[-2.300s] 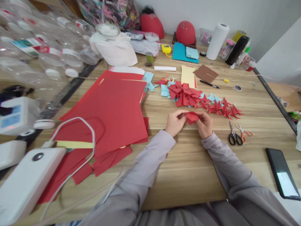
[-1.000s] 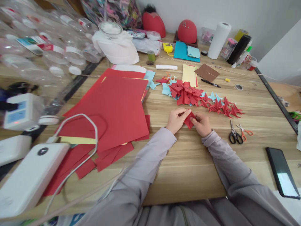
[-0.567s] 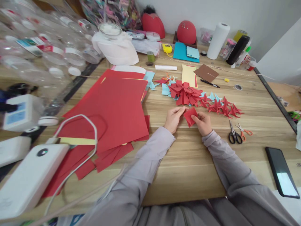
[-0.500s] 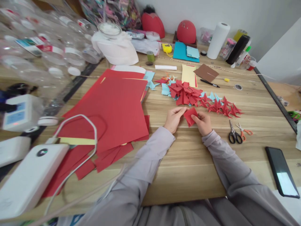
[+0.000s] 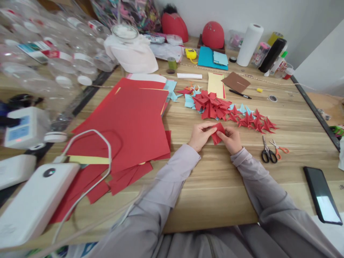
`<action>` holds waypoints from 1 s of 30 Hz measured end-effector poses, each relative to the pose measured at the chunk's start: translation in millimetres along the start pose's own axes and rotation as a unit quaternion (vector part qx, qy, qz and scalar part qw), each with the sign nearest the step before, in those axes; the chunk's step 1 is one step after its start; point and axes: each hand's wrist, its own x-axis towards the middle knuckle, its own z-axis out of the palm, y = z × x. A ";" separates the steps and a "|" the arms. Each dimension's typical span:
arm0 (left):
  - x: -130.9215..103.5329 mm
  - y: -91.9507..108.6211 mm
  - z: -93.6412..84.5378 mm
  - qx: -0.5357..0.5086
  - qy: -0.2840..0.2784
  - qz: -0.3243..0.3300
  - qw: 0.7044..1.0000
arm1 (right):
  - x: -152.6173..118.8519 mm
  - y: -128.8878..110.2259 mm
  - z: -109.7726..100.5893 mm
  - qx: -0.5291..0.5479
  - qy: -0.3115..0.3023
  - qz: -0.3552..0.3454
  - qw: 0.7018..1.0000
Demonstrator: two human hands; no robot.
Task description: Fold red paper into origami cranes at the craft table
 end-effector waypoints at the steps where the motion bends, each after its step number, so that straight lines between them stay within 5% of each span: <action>1: -0.1 0.2 0.1 0.008 -0.002 0.006 1.000 | 0.0 0.5 0.2 0.002 -0.004 -0.001 1.000; 13: -2.5 6.8 3.2 0.044 0.014 0.000 0.999 | -1.0 6.9 0.1 -0.054 -0.035 -0.022 0.998; 30: 2.8 -0.8 3.1 -0.167 -0.002 -0.136 0.977 | 2.8 -4.4 -0.4 0.075 0.045 0.022 0.996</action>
